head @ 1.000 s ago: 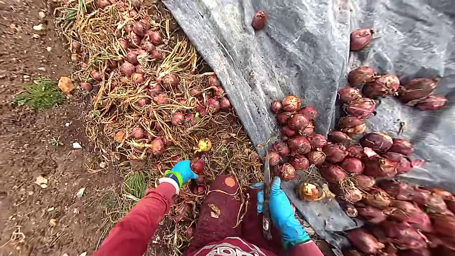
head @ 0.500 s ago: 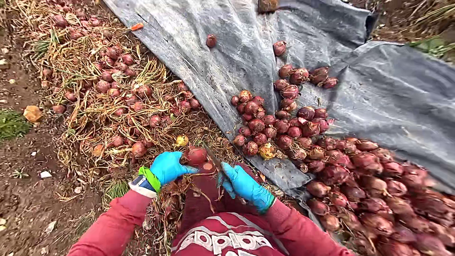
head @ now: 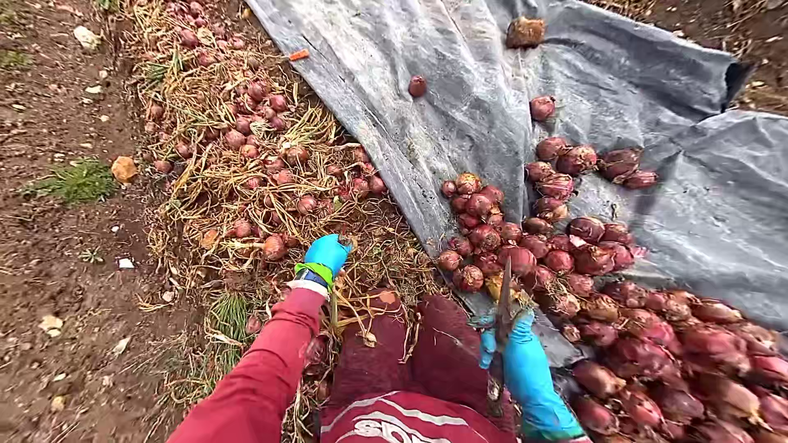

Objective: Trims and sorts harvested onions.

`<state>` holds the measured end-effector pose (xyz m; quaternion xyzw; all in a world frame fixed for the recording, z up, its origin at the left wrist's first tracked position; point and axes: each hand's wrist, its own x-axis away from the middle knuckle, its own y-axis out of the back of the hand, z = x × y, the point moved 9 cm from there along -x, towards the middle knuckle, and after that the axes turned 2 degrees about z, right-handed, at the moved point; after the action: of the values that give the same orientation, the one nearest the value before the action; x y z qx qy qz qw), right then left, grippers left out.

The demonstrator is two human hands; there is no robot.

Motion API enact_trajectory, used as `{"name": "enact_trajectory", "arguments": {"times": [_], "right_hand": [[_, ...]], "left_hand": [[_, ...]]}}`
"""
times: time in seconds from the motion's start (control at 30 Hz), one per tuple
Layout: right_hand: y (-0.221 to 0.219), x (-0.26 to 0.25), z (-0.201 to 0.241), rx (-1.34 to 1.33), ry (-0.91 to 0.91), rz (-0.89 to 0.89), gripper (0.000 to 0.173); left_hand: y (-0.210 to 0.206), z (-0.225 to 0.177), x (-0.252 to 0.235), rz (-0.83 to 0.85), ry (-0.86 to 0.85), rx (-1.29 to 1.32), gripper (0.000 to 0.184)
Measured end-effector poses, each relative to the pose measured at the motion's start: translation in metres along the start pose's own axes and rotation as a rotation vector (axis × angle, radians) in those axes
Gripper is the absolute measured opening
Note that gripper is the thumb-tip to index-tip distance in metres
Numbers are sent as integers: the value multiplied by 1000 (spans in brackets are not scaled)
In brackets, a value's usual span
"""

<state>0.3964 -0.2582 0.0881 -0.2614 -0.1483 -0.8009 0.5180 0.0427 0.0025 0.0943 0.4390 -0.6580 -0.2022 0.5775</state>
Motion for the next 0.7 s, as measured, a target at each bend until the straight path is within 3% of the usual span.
{"name": "enact_trajectory", "arguments": {"times": [0.07,0.17,0.23,0.37,0.47,0.53,0.6,0.7], "right_hand": [[-7,-11,-15,52,-75,32,91],[-29,-26,-29,138,-182,100,87],[-42,-37,-35,158,-241,140,84],[-70,-69,-41,142,-378,194,85],[-97,-93,-51,178,-473,304,89],[-121,-104,-56,180,-487,448,91],[-150,-108,-40,146,-404,596,93],[-182,-96,7,145,-211,705,100]], "left_hand": [[-16,31,-56,-35,149,35,50],[-81,56,-114,110,269,2,67],[-117,63,-126,205,280,-20,65],[-130,67,-124,220,210,116,58],[-95,43,-89,219,66,215,51],[-75,24,-66,211,-139,190,44],[-52,-7,-34,252,-381,90,35],[-27,-54,35,441,-675,-162,26]]}}
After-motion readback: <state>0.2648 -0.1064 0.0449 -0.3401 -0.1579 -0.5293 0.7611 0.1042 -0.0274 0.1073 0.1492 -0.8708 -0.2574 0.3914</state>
